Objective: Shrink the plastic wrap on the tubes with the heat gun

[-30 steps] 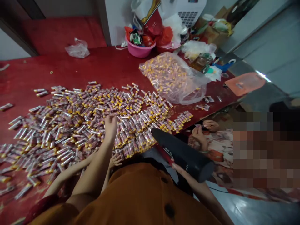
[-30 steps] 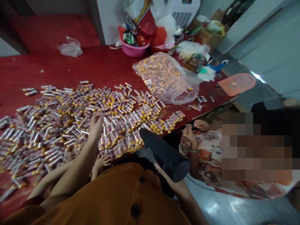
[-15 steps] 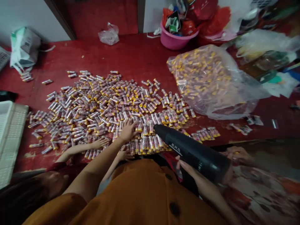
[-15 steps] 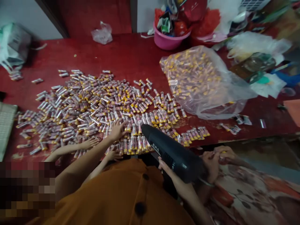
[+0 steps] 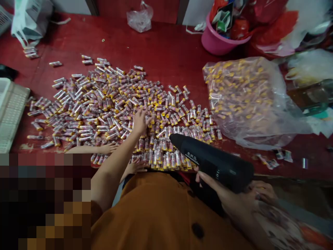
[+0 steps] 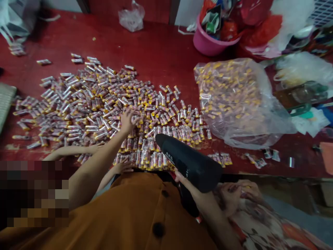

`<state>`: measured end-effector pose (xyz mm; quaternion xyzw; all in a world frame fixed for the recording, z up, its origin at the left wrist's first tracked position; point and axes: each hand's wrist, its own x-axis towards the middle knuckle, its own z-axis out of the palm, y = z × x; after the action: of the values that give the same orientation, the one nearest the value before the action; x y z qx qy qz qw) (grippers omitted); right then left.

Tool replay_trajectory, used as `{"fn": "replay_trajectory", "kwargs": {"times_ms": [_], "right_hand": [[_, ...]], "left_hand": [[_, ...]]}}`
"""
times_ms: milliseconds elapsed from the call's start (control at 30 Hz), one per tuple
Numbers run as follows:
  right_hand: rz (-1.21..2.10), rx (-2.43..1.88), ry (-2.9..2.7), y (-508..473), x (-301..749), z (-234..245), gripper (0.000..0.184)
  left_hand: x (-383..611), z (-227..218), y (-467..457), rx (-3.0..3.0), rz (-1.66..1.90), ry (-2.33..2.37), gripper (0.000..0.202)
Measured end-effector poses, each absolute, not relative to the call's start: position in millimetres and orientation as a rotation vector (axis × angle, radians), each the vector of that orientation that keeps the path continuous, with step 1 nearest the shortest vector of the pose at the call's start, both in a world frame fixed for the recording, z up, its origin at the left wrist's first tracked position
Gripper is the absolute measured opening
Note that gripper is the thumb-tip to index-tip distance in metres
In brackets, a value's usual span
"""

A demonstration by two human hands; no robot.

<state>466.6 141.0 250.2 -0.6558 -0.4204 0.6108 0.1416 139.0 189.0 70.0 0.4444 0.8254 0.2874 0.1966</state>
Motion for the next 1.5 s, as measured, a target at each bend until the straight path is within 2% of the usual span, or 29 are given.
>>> {"fn": "replay_trajectory", "kwargs": {"times_ms": [133, 267, 433, 567, 700, 867, 1067, 1267, 1400, 1500], "right_hand": [[1.994, -1.884, -1.025, 150, 448, 248, 0.042], [1.837, -1.968, -0.9, 155, 434, 248, 0.045], [2.079, -2.007, -0.958, 156, 423, 254, 0.041], [1.882, -1.96, -0.915, 150, 401, 245, 0.045], [1.909, -1.986, -1.009, 144, 387, 240, 0.05], [1.623, -1.933, -1.083, 146, 376, 237, 0.059], [1.759, -1.826, -1.142, 147, 349, 226, 0.05], [1.722, -1.896, -1.225, 150, 366, 236, 0.053], [1.877, -2.0, -1.24, 145, 386, 254, 0.041], [1.956, -2.016, -1.332, 138, 399, 262, 0.038]], "left_hand": [[119, 71, 132, 0.797, 1.091, 2.576, 0.028], [121, 67, 67, 0.499, 0.989, 2.693, 0.022], [134, 58, 24, 0.396, 0.987, 2.611, 0.018], [135, 54, 19, 0.421, 1.033, 2.36, 0.017], [136, 52, 24, 0.351, 1.092, 2.214, 0.022], [138, 49, 28, 0.455, 1.165, 2.149, 0.029], [134, 46, 27, 0.412, 1.16, 2.133, 0.04], [129, 51, 22, 0.497, 1.114, 2.107, 0.031], [140, 55, -9, 0.489, 1.187, 2.421, 0.021], [152, 52, -40, 0.205, 0.972, 2.697, 0.02]]}}
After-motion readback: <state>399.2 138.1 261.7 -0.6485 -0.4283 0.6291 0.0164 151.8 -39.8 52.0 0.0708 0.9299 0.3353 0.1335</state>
